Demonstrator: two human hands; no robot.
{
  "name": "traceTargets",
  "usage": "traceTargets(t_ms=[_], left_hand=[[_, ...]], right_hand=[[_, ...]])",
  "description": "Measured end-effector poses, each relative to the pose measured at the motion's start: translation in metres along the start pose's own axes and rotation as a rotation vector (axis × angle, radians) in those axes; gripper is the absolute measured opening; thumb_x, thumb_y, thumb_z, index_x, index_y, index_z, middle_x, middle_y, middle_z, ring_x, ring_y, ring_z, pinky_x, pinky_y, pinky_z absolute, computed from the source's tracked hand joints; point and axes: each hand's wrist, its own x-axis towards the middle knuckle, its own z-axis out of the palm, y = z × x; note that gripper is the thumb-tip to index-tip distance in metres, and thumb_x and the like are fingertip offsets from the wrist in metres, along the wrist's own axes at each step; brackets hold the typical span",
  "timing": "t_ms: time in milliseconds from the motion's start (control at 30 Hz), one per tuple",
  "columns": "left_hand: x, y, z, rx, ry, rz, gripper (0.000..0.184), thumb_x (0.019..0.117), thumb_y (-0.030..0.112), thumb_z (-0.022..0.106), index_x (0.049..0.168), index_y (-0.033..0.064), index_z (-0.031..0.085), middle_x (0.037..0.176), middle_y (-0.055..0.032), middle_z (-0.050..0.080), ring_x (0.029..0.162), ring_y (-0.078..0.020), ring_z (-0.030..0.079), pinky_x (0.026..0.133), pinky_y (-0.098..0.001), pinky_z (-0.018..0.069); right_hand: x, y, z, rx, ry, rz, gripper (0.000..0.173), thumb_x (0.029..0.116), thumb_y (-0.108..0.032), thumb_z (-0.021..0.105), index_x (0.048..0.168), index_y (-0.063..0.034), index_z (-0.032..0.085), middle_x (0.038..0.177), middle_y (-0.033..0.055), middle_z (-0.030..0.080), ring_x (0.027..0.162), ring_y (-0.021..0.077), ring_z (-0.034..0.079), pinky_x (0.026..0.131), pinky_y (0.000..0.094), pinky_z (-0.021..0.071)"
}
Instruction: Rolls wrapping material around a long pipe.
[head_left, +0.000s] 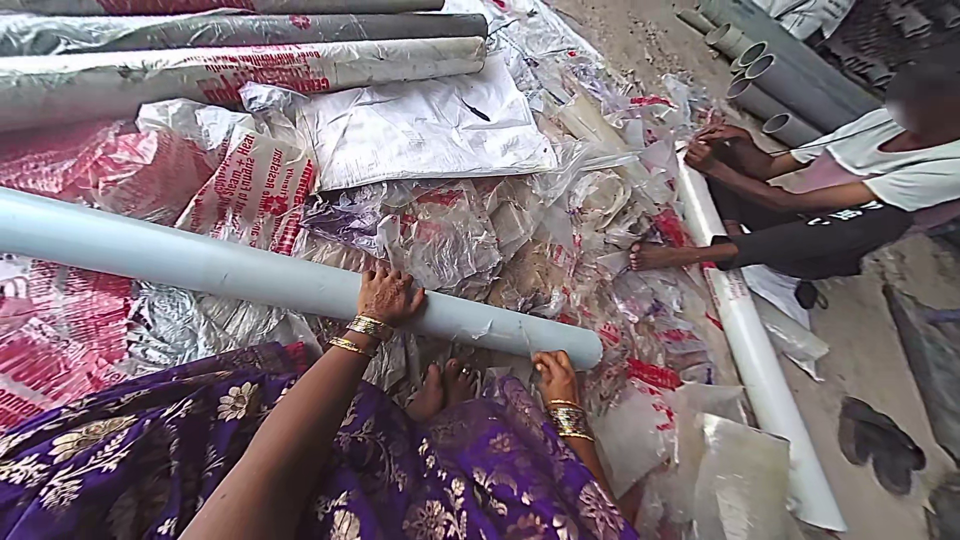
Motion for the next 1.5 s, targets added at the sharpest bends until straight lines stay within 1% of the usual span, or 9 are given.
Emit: traceTargets(t_ms=[167,333,500,600,733,967,1133,1300,1500], left_hand=[[0.000,0.000,0.003,0.013,0.017,0.003,0.057,0.1042,0.051,0.040,0.123,0.0069,0.069,0.126,-0.0216,0.067,0.125,-0.0434,0.058,0.105,-0.0627,0.0392],[0.001,0.002,0.001,0.026,-0.010,-0.013,0.058,0.1048,0.052,0.037,0.124,0.0074,0.068,0.129,-0.0205,0.067,0.128,-0.0416,0.057,0.107,-0.0612,0.0378],[0.002,0.001,0.002,0.038,-0.014,-0.008,0.058,0.1051,0.052,0.037,0.124,0.0076,0.068,0.127,-0.0196,0.067,0.125,-0.0413,0.058,0.106,-0.0608,0.0386],[0.002,0.001,0.000,0.030,-0.024,-0.014,0.058,0.1052,0.053,0.037,0.125,0.0074,0.068,0.128,-0.0200,0.067,0.127,-0.0416,0.057,0.107,-0.0615,0.0376],[0.001,0.002,-0.003,0.009,-0.033,-0.009,0.059,0.1054,0.052,0.037,0.127,0.0070,0.068,0.131,-0.0212,0.065,0.128,-0.0430,0.056,0.109,-0.0624,0.0359],[0.001,0.002,-0.001,0.017,-0.025,-0.012,0.058,0.1050,0.052,0.038,0.125,0.0063,0.068,0.128,-0.0211,0.066,0.127,-0.0426,0.057,0.107,-0.0625,0.0376],[0.002,0.003,-0.003,0.025,-0.044,-0.026,0.059,0.1053,0.053,0.036,0.127,0.0077,0.067,0.132,-0.0198,0.066,0.130,-0.0414,0.056,0.109,-0.0619,0.0367],[0.002,0.002,-0.002,0.022,-0.047,-0.022,0.058,0.1051,0.052,0.037,0.126,0.0070,0.067,0.131,-0.0199,0.066,0.129,-0.0413,0.056,0.108,-0.0612,0.0372],[0.000,0.002,-0.002,0.011,-0.023,-0.006,0.058,0.1053,0.052,0.039,0.125,0.0056,0.068,0.131,-0.0218,0.066,0.128,-0.0429,0.056,0.107,-0.0625,0.0376]], right_hand=[[0.013,-0.021,-0.008,0.004,0.197,0.031,0.015,0.0933,-0.002,0.070,0.105,0.0041,0.077,0.109,0.0251,0.072,0.102,0.0382,0.070,0.093,0.0509,0.0545],[0.053,-0.050,-0.005,-0.203,-0.142,0.238,0.024,0.1013,-0.017,0.064,0.119,-0.0035,0.073,0.132,0.0196,0.064,0.117,0.0371,0.065,0.096,0.0549,0.0524],[0.061,-0.056,0.000,-0.317,-0.254,0.252,0.025,0.0995,-0.003,0.056,0.121,-0.0013,0.069,0.143,0.0204,0.056,0.118,0.0376,0.065,0.094,0.0541,0.0542],[0.052,-0.047,0.000,-0.219,-0.260,0.125,0.024,0.0983,0.004,0.054,0.119,0.0057,0.067,0.137,0.0266,0.058,0.116,0.0397,0.065,0.098,0.0518,0.0530],[0.019,-0.017,0.011,-0.068,-0.098,-0.080,0.019,0.0955,0.007,0.054,0.105,0.0113,0.070,0.114,0.0309,0.064,0.098,0.0421,0.069,0.087,0.0524,0.0558],[0.012,-0.026,-0.003,0.098,0.291,-0.087,0.010,0.0884,-0.002,0.074,0.094,0.0053,0.078,0.102,0.0254,0.072,0.095,0.0363,0.071,0.087,0.0483,0.0561],[0.053,-0.061,-0.006,-0.161,-0.170,0.211,0.026,0.1005,-0.017,0.066,0.120,-0.0010,0.072,0.134,0.0198,0.063,0.120,0.0366,0.064,0.099,0.0535,0.0511],[0.062,-0.068,0.004,-0.296,-0.248,0.211,0.023,0.1030,-0.007,0.055,0.120,-0.0004,0.069,0.139,0.0200,0.060,0.119,0.0375,0.065,0.095,0.0541,0.0537],[0.033,-0.038,0.009,-0.070,-0.143,-0.073,0.019,0.0980,0.006,0.054,0.107,0.0118,0.069,0.116,0.0297,0.065,0.105,0.0417,0.068,0.093,0.0517,0.0541]])
